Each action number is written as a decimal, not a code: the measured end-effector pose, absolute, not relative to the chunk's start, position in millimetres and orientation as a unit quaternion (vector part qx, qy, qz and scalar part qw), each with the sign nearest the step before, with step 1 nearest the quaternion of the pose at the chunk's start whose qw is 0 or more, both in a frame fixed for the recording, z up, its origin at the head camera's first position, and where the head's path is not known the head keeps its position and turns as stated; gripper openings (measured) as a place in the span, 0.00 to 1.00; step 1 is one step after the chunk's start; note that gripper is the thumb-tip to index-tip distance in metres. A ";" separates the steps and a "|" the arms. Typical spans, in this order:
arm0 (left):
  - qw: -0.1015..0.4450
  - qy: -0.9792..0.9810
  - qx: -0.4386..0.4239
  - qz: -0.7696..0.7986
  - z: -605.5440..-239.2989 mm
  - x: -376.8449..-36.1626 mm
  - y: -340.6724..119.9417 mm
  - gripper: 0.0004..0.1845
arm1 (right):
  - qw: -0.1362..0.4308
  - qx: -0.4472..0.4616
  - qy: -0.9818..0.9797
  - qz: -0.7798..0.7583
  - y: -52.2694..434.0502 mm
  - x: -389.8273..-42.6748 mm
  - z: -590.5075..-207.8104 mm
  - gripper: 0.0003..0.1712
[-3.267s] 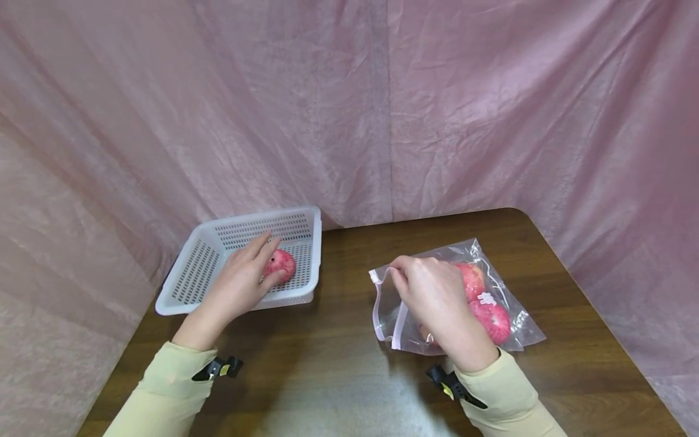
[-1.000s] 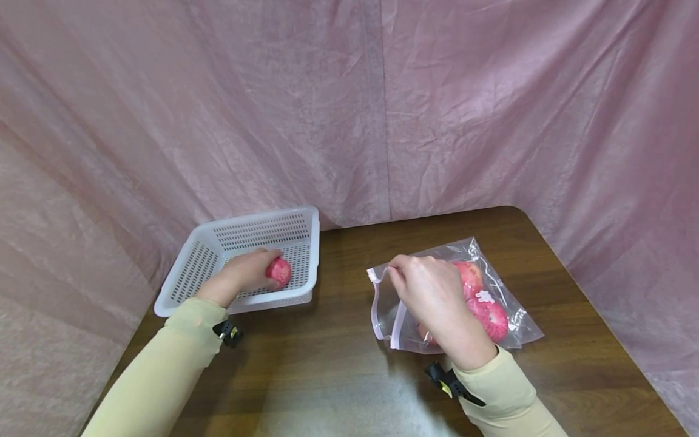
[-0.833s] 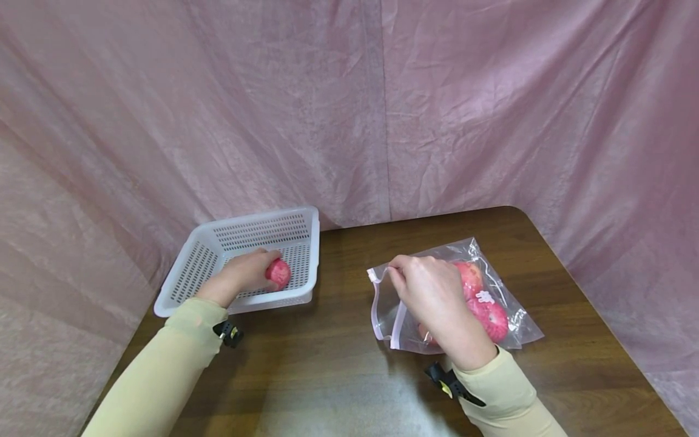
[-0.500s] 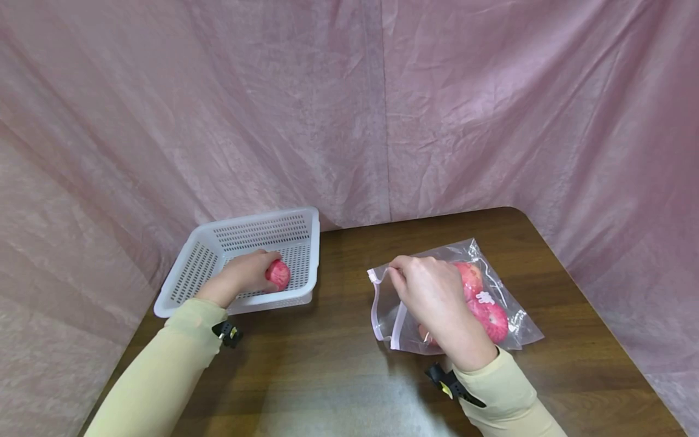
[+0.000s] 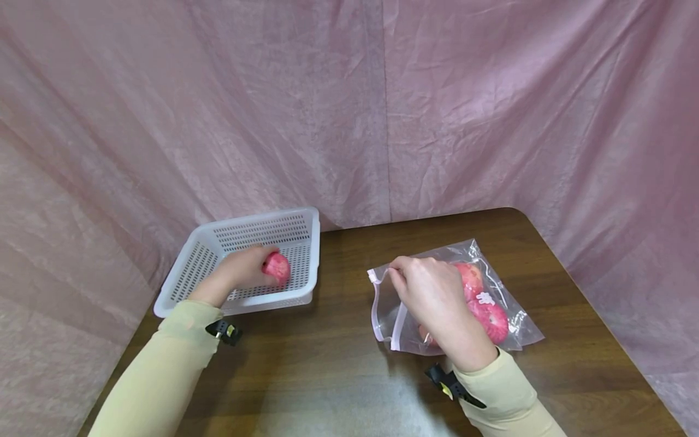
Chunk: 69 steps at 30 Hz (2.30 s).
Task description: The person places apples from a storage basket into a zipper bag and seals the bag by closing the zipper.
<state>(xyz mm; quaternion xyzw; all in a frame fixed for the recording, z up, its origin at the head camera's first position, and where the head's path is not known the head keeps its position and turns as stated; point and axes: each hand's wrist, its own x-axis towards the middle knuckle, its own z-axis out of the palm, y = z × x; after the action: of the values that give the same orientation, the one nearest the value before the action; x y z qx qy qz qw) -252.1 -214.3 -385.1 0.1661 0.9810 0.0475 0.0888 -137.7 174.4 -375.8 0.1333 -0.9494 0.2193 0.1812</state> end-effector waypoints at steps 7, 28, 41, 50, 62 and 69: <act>0.075 0.983 0.153 0.069 -376.6 -250.0 -212.7 0.43 | 0.187 0.135 -0.948 0.218 175.1 -137.6 -375.8 0.07; -0.033 0.978 0.159 0.129 -365.3 -225.6 -200.2 0.44 | 0.187 0.136 -0.948 0.217 174.7 -135.7 -375.7 0.07; -0.097 0.965 0.171 0.171 -353.3 -206.2 -179.1 0.43 | 0.186 0.138 -0.948 0.216 175.4 -135.4 -374.9 0.06; -0.129 0.953 0.200 0.189 -347.3 -195.0 -160.1 0.42 | 0.187 0.141 -0.947 0.219 175.3 -135.8 -374.4 0.06; -0.156 0.936 0.229 0.219 -353.8 -177.2 -132.2 0.41 | 0.188 0.140 -0.947 0.221 177.4 -133.8 -373.6 0.06; -0.147 0.928 0.249 0.236 -361.5 -167.8 -115.5 0.40 | 0.185 0.139 -0.947 0.222 179.1 -133.2 -373.9 0.06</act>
<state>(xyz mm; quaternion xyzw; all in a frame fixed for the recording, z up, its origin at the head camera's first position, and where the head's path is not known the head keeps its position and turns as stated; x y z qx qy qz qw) -167.8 -115.5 -361.5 0.2492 0.9277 0.2357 -0.1474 -133.2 179.1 -373.9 0.1388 -0.9471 0.2221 0.1854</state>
